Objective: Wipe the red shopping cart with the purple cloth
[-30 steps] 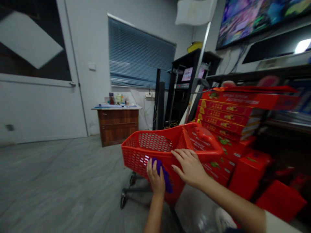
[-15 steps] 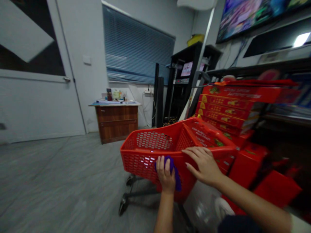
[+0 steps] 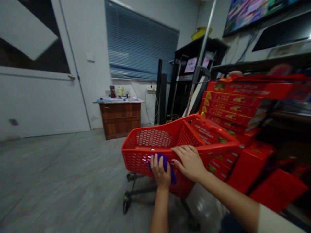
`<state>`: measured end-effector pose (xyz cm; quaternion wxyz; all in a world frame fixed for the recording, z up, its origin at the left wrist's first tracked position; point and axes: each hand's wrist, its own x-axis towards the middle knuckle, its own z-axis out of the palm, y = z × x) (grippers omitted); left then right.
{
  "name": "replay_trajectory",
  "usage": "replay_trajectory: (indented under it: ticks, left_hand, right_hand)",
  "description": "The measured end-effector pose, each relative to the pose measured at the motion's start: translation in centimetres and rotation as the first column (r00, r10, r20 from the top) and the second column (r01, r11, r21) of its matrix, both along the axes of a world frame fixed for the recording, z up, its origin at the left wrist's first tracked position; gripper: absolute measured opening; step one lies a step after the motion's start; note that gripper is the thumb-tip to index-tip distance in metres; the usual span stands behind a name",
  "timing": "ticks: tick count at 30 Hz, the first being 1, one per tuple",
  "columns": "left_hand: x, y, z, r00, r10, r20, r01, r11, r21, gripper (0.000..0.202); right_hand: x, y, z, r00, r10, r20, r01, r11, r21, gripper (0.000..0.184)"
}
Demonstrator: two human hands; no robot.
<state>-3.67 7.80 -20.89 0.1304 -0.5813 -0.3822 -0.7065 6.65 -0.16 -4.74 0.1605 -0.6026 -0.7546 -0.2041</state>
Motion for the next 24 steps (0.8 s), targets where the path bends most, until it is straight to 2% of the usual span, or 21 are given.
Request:
replay_trajectory:
  ticks: [3,5,9,11,15,18,21,24]
  left_hand:
    - [0.4,-0.4,-1.1,0.993,-0.042,-0.106,0.045,0.999,0.026,0.049]
    - [-0.1,-0.1,-1.1,0.991,-0.052,-0.120,0.057,0.998,0.040,0.045]
    - [-1.8,1.0,0.0,0.989,0.085,0.119,-0.083,0.996,-0.024,0.049]
    - [-1.7,0.9,-0.1,0.978,0.112,0.177,-0.101,0.992,-0.071,0.051]
    - [-0.3,-0.2,-1.8,1.000,-0.008,0.016,0.009,0.999,-0.040,0.049]
    - [-0.9,0.1,-2.2,0.998,-0.033,-0.052,0.033,0.999,-0.007,0.045]
    - [-2.3,1.2,-1.3,0.997,0.053,0.059,-0.051,0.998,-0.022,0.042]
    - [-2.3,1.1,-0.9,0.974,0.113,0.195,-0.098,0.992,-0.086,0.040]
  right_hand:
    - [0.4,-0.3,0.0,1.000,0.013,-0.015,-0.013,1.000,0.002,0.042]
    - [0.6,-0.5,0.0,1.000,0.017,-0.022,-0.017,1.000,-0.002,0.044]
    - [0.9,-0.7,-0.1,1.000,0.019,-0.015,-0.019,1.000,0.009,0.045]
    - [1.1,-0.8,-0.1,1.000,0.018,-0.012,-0.018,1.000,0.024,0.045]
    - [1.7,-0.8,-0.2,0.999,0.032,0.010,-0.032,0.998,0.046,0.045]
    - [2.1,-1.0,-0.2,0.999,0.036,0.031,-0.037,0.998,0.052,0.046]
    - [2.3,-1.2,-0.3,0.999,0.039,0.028,-0.041,0.998,0.048,0.048]
    - [2.4,-1.2,-0.4,0.999,0.050,0.019,-0.051,0.997,0.054,0.050]
